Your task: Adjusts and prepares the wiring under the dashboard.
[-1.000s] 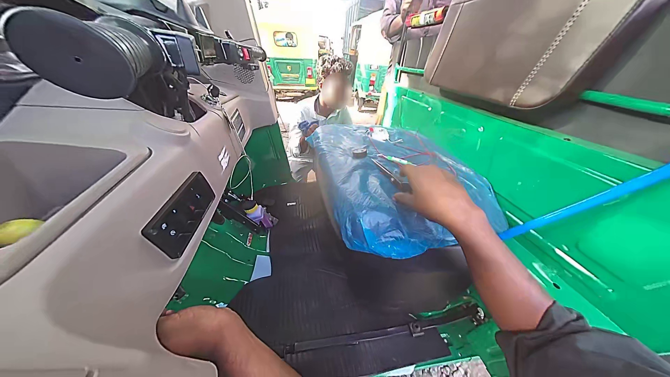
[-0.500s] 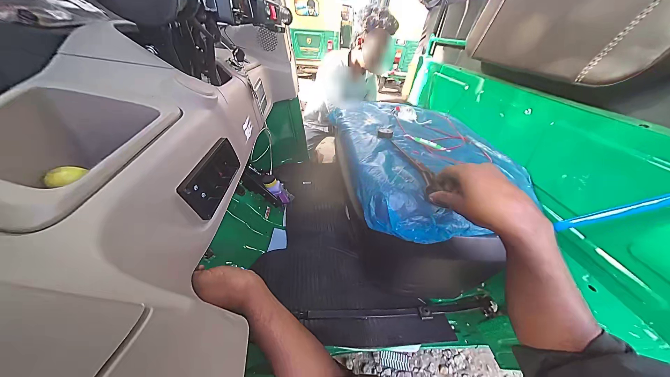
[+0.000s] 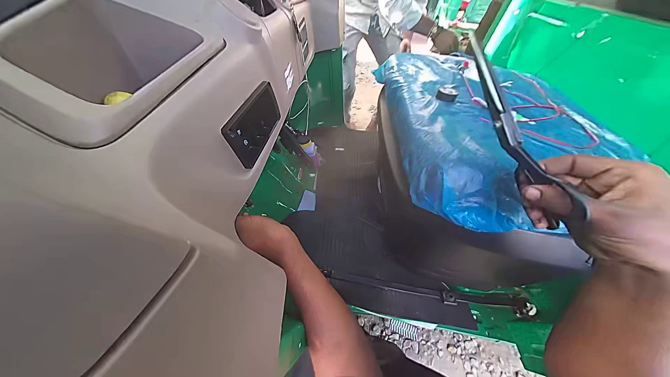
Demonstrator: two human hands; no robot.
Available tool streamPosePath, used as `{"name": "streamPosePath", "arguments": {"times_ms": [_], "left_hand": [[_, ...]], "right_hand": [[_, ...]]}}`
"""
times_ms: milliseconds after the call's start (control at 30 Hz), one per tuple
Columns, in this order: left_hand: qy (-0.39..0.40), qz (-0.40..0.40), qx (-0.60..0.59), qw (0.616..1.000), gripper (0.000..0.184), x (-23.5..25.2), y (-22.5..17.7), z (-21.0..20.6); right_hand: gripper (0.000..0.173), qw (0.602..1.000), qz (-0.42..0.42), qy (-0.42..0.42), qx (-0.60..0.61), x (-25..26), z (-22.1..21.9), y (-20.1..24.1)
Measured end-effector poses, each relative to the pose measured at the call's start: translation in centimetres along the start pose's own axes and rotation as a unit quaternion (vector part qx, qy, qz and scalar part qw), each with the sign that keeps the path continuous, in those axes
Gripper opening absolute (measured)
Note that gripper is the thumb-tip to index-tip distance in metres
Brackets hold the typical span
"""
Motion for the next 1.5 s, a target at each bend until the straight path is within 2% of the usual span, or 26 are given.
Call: {"name": "streamPosePath", "arguments": {"times_ms": [67,133,200,233,300,367,433,500,567,667,733,800,900,1000,1100,1233,1400,1500], "left_hand": [[-0.006,-0.015,-0.017,1.000,0.031,-1.4,-2.3,0.1],[-0.007,-0.063,-0.061,0.996,0.027,-2.3,-3.4,0.2],[-0.029,-0.098,-0.106,0.989,0.015,-2.3,-2.7,0.5],[-0.051,-0.116,-0.136,0.983,0.010,-2.2,-2.6,0.8],[-0.053,-0.058,-0.140,0.987,0.006,-3.0,-3.2,1.0],[-0.062,-0.070,-0.122,0.988,0.009,-2.5,-2.4,1.3],[-0.089,-0.140,-0.146,0.975,0.011,0.2,0.2,2.2],[-0.085,-0.185,-0.166,0.965,0.013,1.5,1.6,2.7],[-0.098,-0.168,-0.178,0.965,0.010,0.2,0.2,2.7],[-0.119,-0.090,-0.174,0.973,0.008,-1.9,-2.0,2.1],[-0.129,-0.096,-0.127,0.979,0.010,-1.9,-2.0,2.6],[-0.086,-0.105,-0.060,0.989,0.010,-2.1,-2.4,2.4],[-0.071,-0.116,-0.081,0.987,0.009,-2.3,-3.3,1.9],[-0.094,-0.103,-0.073,0.988,0.009,-2.9,-3.6,2.8],[-0.111,-0.128,-0.074,0.983,0.010,-3.2,-3.7,3.4],[-0.120,-0.136,-0.059,0.982,0.009,-3.3,-3.6,3.9],[-0.133,-0.105,-0.022,0.985,0.020,-3.5,-3.5,4.2],[-0.108,-0.093,-0.023,0.990,0.023,-3.1,-3.2,3.6]], "right_hand": [[0.028,0.985,0.045,0.076,0.146,0.1,-4.4,-1.0],[0.026,0.943,0.051,0.165,0.285,0.0,-10.4,-2.9],[0.026,0.895,-0.010,0.213,0.392,-0.5,-16.5,-5.3],[0.024,0.883,-0.067,0.215,0.413,-0.7,-19.1,-6.1],[0.021,0.873,-0.186,0.209,0.399,-0.7,-23.2,-7.2],[0.019,0.858,-0.217,0.238,0.400,-0.2,-26.2,-9.7],[0.020,0.836,-0.198,0.290,0.421,0.7,-29.3,-12.5],[0.033,0.802,-0.145,0.361,0.454,1.8,-32.4,-14.9],[0.037,0.776,-0.117,0.400,0.473,3.0,-34.8,-15.6],[0.036,0.748,-0.110,0.441,0.484,5.0,-37.8,-16.3],[0.036,0.736,-0.111,0.465,0.479,6.1,-39.0,-16.8],[0.034,0.741,-0.147,0.452,0.474,5.0,-38.5,-17.5],[0.038,0.726,-0.140,0.477,0.476,4.8,-36.7,-17.3],[0.035,0.692,-0.115,0.507,0.501,3.8,-37.3,-16.3],[0.037,0.657,-0.097,0.545,0.512,3.4,-38.0,-15.4],[0.040,0.632,-0.096,0.557,0.530,2.9,-38.1,-15.3],[0.044,0.628,-0.109,0.547,0.543,2.8,-37.3,-15.3],[0.041,0.637,-0.119,0.540,0.537,3.2,-38.5,-14.7]]}}
Point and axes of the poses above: each hand's wrist, its own x-axis towards the middle knuckle, its own z-axis out of the back of the hand, y = z × x, the point moved 9 cm from there along x, towards the middle knuckle, and after that the axes turned 13 degrees about y, right-handed, at the moved point
